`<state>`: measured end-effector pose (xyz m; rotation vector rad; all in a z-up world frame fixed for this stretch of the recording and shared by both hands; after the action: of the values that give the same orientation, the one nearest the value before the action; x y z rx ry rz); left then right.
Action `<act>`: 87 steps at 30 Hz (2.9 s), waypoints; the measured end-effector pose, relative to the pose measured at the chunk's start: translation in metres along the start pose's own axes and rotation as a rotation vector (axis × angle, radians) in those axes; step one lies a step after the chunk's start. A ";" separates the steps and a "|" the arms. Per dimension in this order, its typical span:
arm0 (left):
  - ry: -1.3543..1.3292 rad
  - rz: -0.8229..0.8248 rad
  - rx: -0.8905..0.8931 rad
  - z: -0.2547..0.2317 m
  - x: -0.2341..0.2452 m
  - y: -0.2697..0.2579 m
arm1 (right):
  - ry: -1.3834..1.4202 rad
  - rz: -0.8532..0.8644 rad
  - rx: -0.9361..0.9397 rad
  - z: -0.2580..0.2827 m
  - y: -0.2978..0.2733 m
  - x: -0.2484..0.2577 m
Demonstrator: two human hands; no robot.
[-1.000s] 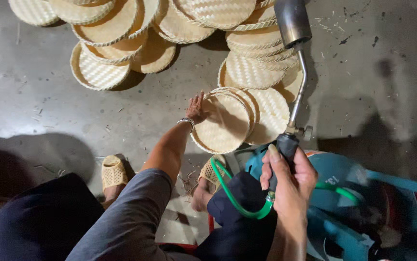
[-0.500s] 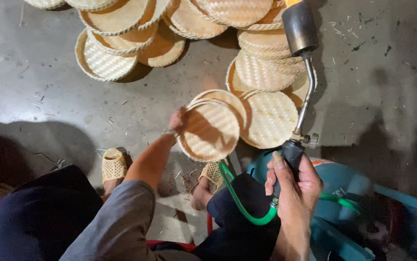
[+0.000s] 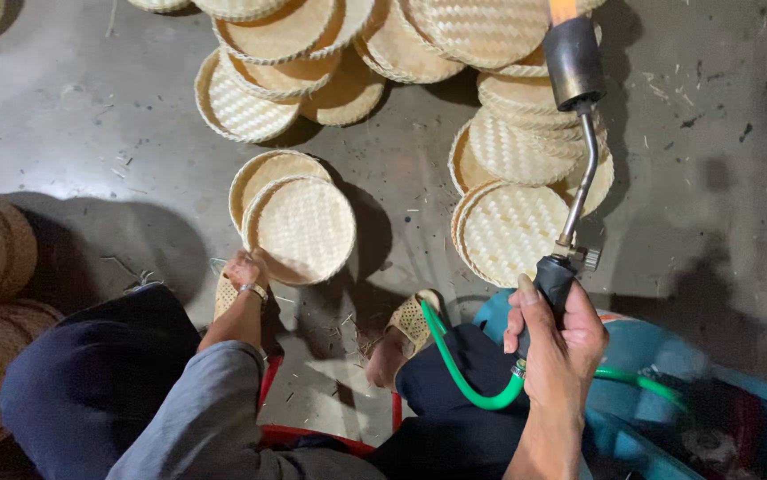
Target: The person sits on the floor and uses a handheld blowtorch to apply heat to the surface of round woven baskets. They pick up a basket from a stack, rotate it while applying the flame, and then place it back on the stack. The process is repeated for multiple baskets.
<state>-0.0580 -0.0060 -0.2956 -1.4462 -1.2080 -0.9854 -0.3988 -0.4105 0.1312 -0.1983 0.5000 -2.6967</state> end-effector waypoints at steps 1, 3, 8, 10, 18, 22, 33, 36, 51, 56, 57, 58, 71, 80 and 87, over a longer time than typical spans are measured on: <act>0.005 -0.016 0.028 -0.001 0.003 -0.004 | -0.008 0.004 0.000 0.000 0.001 -0.003; -0.042 0.087 0.119 -0.001 -0.008 -0.013 | -0.012 0.019 -0.002 -0.001 0.002 -0.008; -0.118 0.078 0.058 -0.020 -0.014 -0.016 | -0.019 0.091 0.014 -0.003 0.008 -0.023; -0.159 0.044 -0.034 -0.033 -0.009 -0.016 | -0.045 0.131 0.045 -0.002 0.011 -0.029; -0.839 0.195 0.275 -0.029 0.013 -0.024 | -0.141 0.238 0.059 -0.014 0.021 -0.051; -1.058 0.035 0.131 -0.041 0.061 0.001 | -0.136 0.321 0.073 -0.023 0.019 -0.058; -1.437 -0.188 -0.155 -0.078 0.331 0.070 | -0.647 0.573 0.165 -0.045 -0.075 -0.119; -1.495 -0.230 -0.218 -0.063 0.365 0.060 | -0.775 0.576 0.259 -0.042 -0.096 -0.135; -1.527 -0.388 -0.322 -0.061 0.383 0.034 | -0.867 0.482 0.533 -0.002 -0.130 -0.165; -1.521 -0.375 -0.366 -0.069 0.388 0.029 | -0.848 0.454 0.394 0.007 -0.122 -0.161; -1.511 -0.366 -0.362 -0.070 0.389 0.028 | -0.869 0.446 0.384 0.008 -0.120 -0.161; -1.501 -0.359 -0.359 -0.071 0.389 0.028 | -0.890 0.439 0.373 0.009 -0.119 -0.161; -1.486 -0.335 -0.410 -0.074 0.380 0.026 | -0.910 0.456 0.246 0.008 -0.109 -0.154; -1.420 -0.285 -0.400 -0.077 0.369 0.034 | -0.820 0.437 0.282 0.022 -0.097 -0.151; -1.350 -0.287 -0.426 -0.078 0.359 0.036 | -0.703 0.436 0.182 0.023 -0.091 -0.143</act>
<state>0.0416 -0.0134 0.0600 -2.4565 -2.2754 -0.3289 -0.2951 -0.2822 0.1766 -0.8357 0.0643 -2.0473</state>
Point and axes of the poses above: each hand's wrist, its own y-axis towards the middle knuckle, its own x-axis out of the back of the hand, z = x × y, the point moved 8 cm from there along y, towards the middle knuckle, and after that the axes turned 4 degrees about -x, right-handed, at the moved point
